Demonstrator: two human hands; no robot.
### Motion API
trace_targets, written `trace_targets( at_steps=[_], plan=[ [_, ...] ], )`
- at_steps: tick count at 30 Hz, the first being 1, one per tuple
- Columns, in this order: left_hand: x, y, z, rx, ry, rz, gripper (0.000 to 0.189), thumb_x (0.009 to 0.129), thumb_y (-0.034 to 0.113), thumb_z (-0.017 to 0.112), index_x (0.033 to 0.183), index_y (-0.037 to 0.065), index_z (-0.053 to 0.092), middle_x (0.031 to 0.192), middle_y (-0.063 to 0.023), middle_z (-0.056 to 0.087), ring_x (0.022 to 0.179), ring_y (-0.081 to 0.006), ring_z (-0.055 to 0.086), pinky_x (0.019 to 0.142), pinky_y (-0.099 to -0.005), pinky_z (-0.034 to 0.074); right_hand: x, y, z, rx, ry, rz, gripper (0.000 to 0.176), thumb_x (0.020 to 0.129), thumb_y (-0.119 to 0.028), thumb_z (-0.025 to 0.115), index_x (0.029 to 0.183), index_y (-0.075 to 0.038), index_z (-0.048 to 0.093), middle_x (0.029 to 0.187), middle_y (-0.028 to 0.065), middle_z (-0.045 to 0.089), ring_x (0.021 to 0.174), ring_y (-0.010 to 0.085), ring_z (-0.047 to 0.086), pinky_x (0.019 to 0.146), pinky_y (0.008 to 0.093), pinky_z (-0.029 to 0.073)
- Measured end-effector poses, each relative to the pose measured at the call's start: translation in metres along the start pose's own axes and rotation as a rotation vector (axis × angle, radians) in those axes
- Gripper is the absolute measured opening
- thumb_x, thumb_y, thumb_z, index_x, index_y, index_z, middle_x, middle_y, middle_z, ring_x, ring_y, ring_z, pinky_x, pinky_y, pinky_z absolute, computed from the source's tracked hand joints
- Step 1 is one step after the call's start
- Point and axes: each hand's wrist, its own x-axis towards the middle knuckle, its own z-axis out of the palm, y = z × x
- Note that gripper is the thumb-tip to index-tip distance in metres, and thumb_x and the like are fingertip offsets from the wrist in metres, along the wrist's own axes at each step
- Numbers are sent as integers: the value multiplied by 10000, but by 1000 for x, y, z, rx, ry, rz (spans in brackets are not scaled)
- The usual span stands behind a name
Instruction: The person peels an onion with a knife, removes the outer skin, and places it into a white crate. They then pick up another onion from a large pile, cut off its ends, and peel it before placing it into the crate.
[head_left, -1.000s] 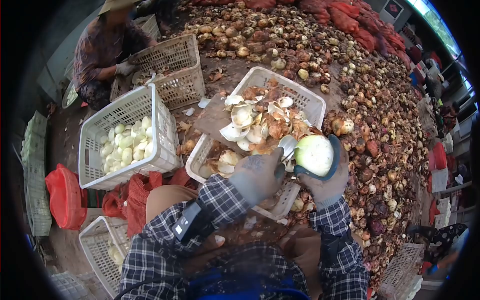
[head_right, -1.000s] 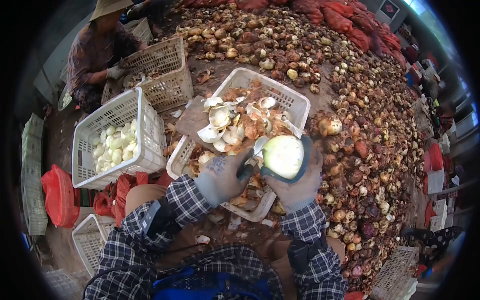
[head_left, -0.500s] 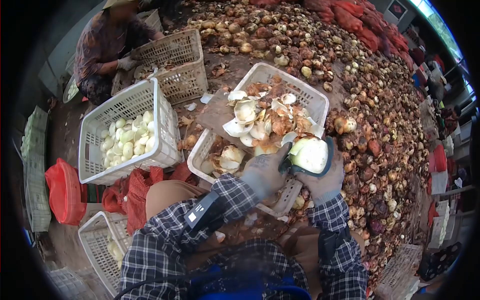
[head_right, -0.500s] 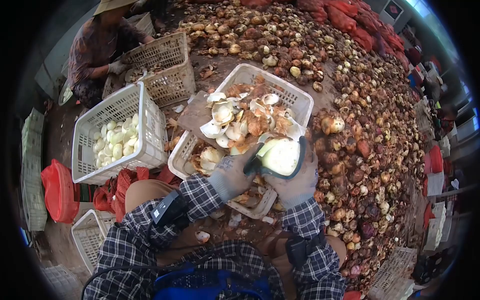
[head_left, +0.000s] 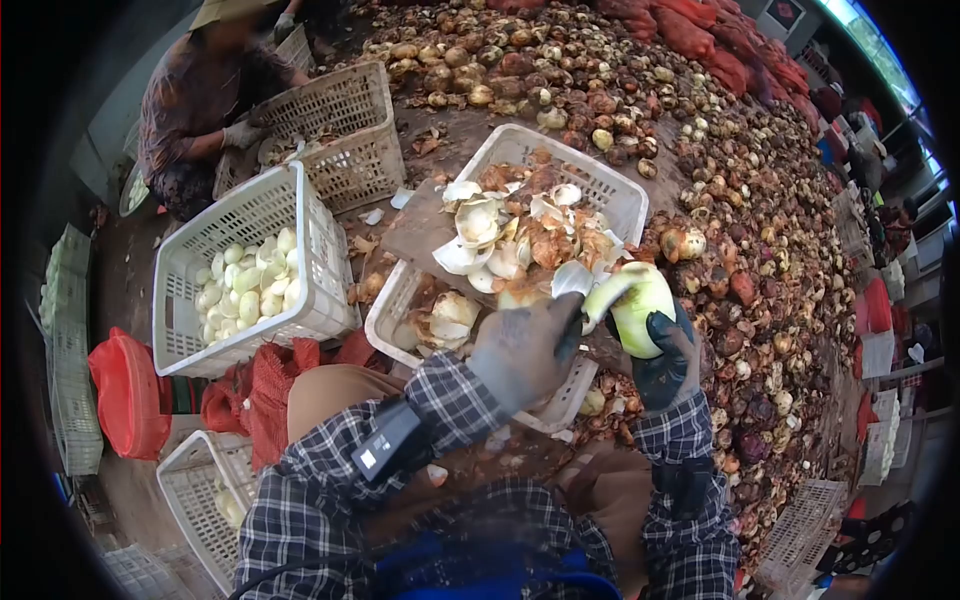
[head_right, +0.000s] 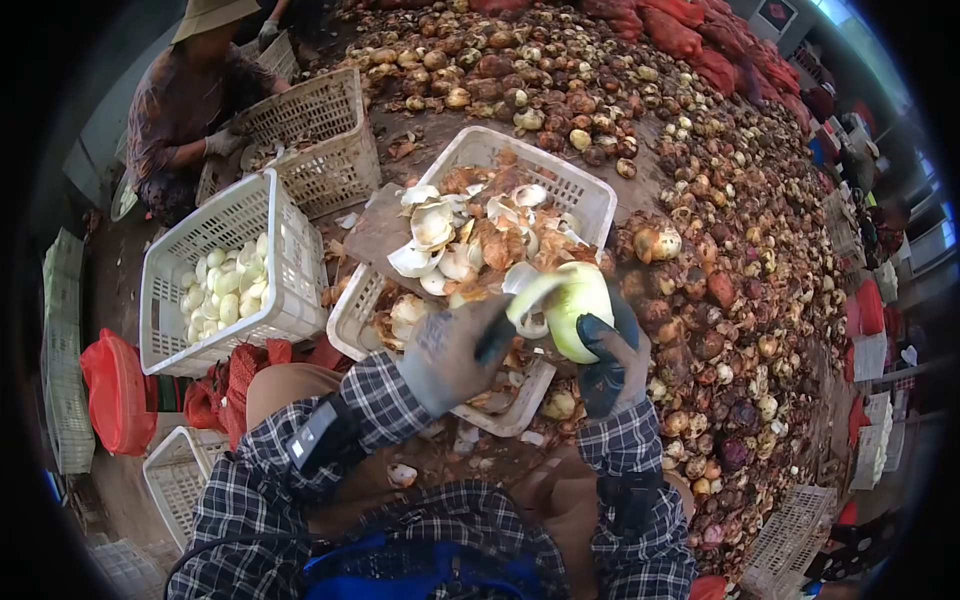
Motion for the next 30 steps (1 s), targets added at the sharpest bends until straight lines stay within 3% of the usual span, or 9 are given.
trace_targets(
  at_steps=[3, 4, 10, 13, 16, 19, 22, 26, 30],
  plan=[
    [-7, 7, 7, 126, 6, 123, 534, 782, 136, 608, 1282, 54, 438, 917, -158, 627, 720, -314, 646, 645, -395, 529, 1, 12, -3, 160, -11, 20, 501, 813, -97, 544, 1280, 65, 461, 1179, 170, 577, 1058, 269, 603, 921, 378, 511],
    [-5, 7, 5, 180, -75, 103, 632, 765, 166, 619, 1338, 46, 379, 984, -169, 614, 732, -309, 649, 651, -396, 531, -1, 14, -1, 207, -1, 30, 501, 815, -88, 543, 1284, 63, 455, 1186, 167, 574, 1062, 271, 602, 926, 382, 509],
    [1, -2, 4, 386, -72, 48, 672, 793, 183, 588, 1389, 39, 313, 1030, -183, 600, 759, -301, 653, 669, -397, 529, -1, 14, 14, 293, 1, 66, 503, 812, -60, 557, 1287, 62, 447, 1189, 158, 574, 1074, 270, 598, 933, 379, 503],
    [1, 5, 4, 294, -62, -65, 557, 826, 176, 583, 1328, 18, 400, 967, -174, 631, 772, -307, 657, 681, -395, 525, -1, 16, 15, 229, 23, 55, 495, 811, -81, 558, 1273, 66, 458, 1169, 157, 584, 1070, 264, 600, 919, 374, 508],
    [12, -27, 19, -127, 122, -281, 412, 856, 176, 574, 1223, -1, 504, 881, -164, 661, 777, -289, 664, 700, -371, 522, -3, 13, 16, 137, 16, 29, 536, 783, -123, 573, 1268, 73, 459, 1152, 171, 586, 1064, 272, 603, 909, 381, 515],
    [14, -22, 9, -261, 77, -183, 317, 870, 171, 570, 1133, -6, 561, 820, -162, 672, 767, -267, 666, 715, -350, 517, -4, 13, 22, 279, 5, 31, 572, 758, -139, 592, 1272, 73, 458, 1157, 189, 579, 1051, 287, 607, 919, 395, 511],
    [9, -22, 5, -291, 31, -145, 326, 865, 158, 568, 1151, 4, 550, 840, -168, 667, 748, -258, 666, 700, -341, 518, -4, 6, 27, 313, -41, 51, 616, 733, -149, 607, 1289, 64, 450, 1181, 200, 567, 1063, 296, 601, 927, 411, 506],
    [-1, -5, -9, -101, 183, 42, 372, 851, 178, 597, 1180, 14, 533, 859, -165, 657, 763, -296, 662, 697, -359, 521, 1, -5, 18, 1, -86, -81, 731, 683, -206, 698, 1315, 52, 436, 1204, 196, 562, 1083, 290, 593, 942, 396, 495],
    [-4, 1, -16, 128, 7, 32, 435, 831, 182, 605, 1233, 53, 498, 879, -159, 641, 768, -328, 648, 685, -391, 519, 3, -8, 16, -210, -81, -203, 896, 611, -348, 817, 1318, 50, 438, 1217, 174, 565, 1083, 265, 595, 949, 369, 487]
  ],
)
